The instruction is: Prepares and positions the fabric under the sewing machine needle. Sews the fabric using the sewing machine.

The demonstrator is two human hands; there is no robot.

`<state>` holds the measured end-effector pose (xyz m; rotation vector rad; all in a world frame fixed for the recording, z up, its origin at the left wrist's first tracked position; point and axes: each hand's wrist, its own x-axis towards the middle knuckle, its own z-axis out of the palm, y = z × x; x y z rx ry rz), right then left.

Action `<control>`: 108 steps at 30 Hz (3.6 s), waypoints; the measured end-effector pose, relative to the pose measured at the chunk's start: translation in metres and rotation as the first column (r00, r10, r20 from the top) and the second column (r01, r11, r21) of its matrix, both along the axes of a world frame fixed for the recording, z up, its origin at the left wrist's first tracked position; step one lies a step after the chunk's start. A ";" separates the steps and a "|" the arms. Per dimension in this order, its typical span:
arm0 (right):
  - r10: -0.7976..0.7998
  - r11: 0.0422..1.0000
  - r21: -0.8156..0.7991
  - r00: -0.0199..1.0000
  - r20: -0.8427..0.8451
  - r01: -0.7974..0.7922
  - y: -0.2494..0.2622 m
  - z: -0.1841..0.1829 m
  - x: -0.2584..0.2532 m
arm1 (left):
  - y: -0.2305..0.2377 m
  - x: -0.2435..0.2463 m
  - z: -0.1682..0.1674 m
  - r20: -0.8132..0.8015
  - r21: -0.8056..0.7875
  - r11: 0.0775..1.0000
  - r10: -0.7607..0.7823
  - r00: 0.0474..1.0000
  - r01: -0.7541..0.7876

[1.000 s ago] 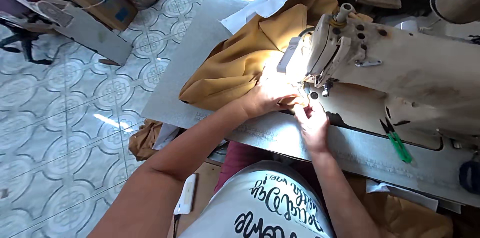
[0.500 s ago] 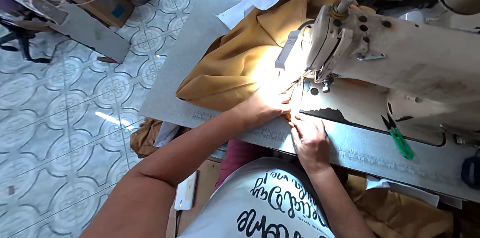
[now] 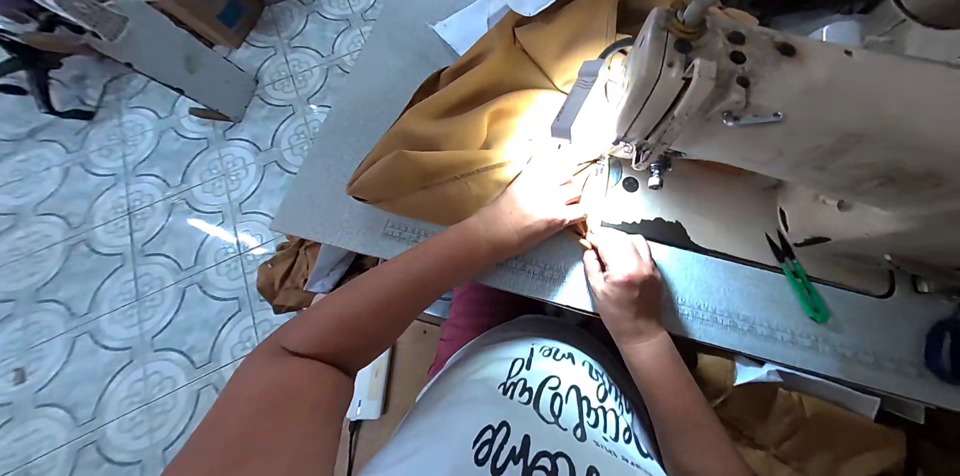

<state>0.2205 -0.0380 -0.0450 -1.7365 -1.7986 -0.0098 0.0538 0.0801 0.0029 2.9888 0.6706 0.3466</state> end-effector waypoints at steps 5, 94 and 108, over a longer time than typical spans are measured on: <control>-0.008 0.999 0.039 1.000 0.017 0.007 0.022 0.000 0.004 | 0.015 0.005 -0.005 0.049 0.047 0.998 0.047 0.998 -0.049; -0.018 0.998 0.055 1.000 0.003 0.017 0.037 -0.003 0.006 | 0.036 0.009 -0.016 0.132 -0.034 0.994 0.107 0.986 -0.103; 0.000 1.000 0.028 0.980 -0.200 0.006 0.007 0.087 0.072 | 0.047 0.017 -0.041 0.252 -0.033 0.971 0.239 0.938 -0.238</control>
